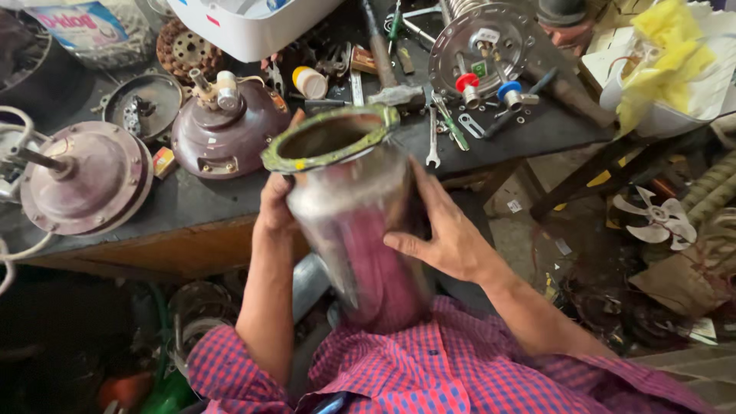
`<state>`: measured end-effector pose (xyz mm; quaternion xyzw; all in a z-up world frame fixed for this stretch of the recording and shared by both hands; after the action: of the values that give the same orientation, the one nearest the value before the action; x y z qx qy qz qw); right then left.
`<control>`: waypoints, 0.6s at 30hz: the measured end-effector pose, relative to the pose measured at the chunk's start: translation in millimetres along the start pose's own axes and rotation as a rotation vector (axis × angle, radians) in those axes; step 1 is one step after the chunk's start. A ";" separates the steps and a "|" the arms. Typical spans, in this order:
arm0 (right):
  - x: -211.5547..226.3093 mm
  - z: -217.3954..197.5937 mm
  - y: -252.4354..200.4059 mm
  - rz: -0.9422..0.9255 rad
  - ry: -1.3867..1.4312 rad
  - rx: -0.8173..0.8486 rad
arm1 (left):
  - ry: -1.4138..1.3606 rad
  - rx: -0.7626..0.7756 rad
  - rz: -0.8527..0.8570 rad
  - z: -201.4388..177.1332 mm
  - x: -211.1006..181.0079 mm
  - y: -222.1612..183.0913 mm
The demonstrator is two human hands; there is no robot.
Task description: The person applies sealant to the rim of a cylindrical metal housing using a small brush, then places a circular lid with multiple protrusions onto the housing and secures it with bolts. The person handles the housing, sealant, brush, lid, and bolts during the process.
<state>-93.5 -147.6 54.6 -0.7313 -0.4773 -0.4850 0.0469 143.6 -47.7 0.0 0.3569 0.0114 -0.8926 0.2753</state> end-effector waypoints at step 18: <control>-146.6 31.2 -29.3 0.279 0.774 -0.103 | 0.535 -0.196 0.023 46.4 -0.4 -4.2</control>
<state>-105.4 -210.9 -83.9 -0.5539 -0.2961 -0.7364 0.2516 112.4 -53.9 34.2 0.5516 0.1660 -0.7581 0.3058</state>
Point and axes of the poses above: each hand's wrist, its own y-axis towards the middle knuckle, its own z-axis out of the palm, x = y × z, the point moved 4 cm from there along y, towards the middle knuckle, and after that the axes turned 14 degrees about -x, right-handed, at the moved point
